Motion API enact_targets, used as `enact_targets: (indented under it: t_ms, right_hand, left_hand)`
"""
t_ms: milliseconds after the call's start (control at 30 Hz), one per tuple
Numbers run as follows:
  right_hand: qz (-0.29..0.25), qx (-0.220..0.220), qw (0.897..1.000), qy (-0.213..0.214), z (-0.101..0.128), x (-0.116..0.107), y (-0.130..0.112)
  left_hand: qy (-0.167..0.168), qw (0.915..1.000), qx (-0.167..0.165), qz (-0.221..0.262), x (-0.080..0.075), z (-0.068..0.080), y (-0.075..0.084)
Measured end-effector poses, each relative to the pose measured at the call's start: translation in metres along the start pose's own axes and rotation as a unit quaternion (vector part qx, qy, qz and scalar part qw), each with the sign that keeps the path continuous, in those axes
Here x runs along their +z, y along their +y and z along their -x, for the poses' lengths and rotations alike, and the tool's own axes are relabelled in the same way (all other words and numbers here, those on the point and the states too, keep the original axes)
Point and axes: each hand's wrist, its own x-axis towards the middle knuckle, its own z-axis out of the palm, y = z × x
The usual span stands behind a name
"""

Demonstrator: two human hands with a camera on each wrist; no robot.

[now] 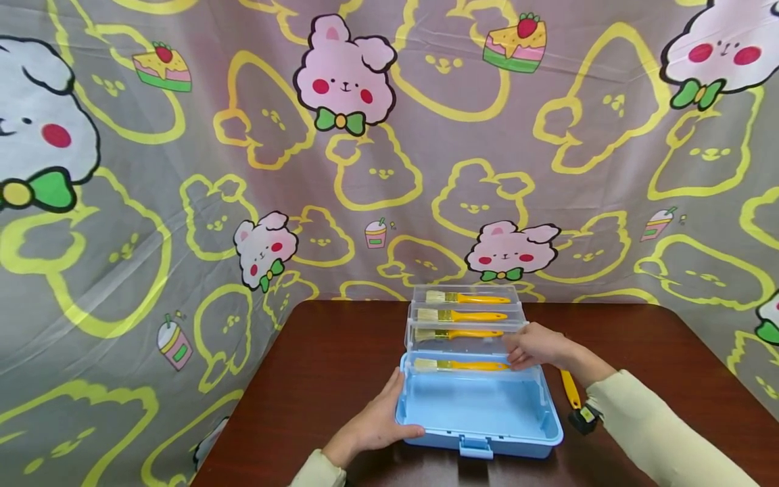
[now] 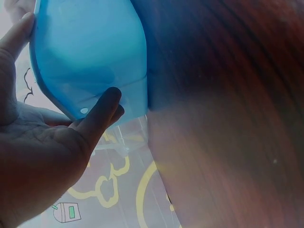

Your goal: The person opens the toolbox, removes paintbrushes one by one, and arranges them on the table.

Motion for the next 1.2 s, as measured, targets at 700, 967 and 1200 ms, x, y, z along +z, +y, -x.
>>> enact_targets:
  t_ms: [700,967,1200]
  right_hand:
    - [-0.024,-0.019,0.999,0.016,-0.001,0.01,0.005]
    - [-0.024,0.004,0.999,0.026,0.0,0.012,0.003]
    - [-0.027,0.004,0.999,0.026,0.001,0.01,0.0]
  left_hand:
    - [-0.002,0.9999,0.013,0.003,0.002,0.0,-0.001]
    - [-0.004,1.0,0.005,0.006,0.002,0.0,-0.002]
    - [0.002,1.0,0.008,0.001,0.002,0.0,-0.003]
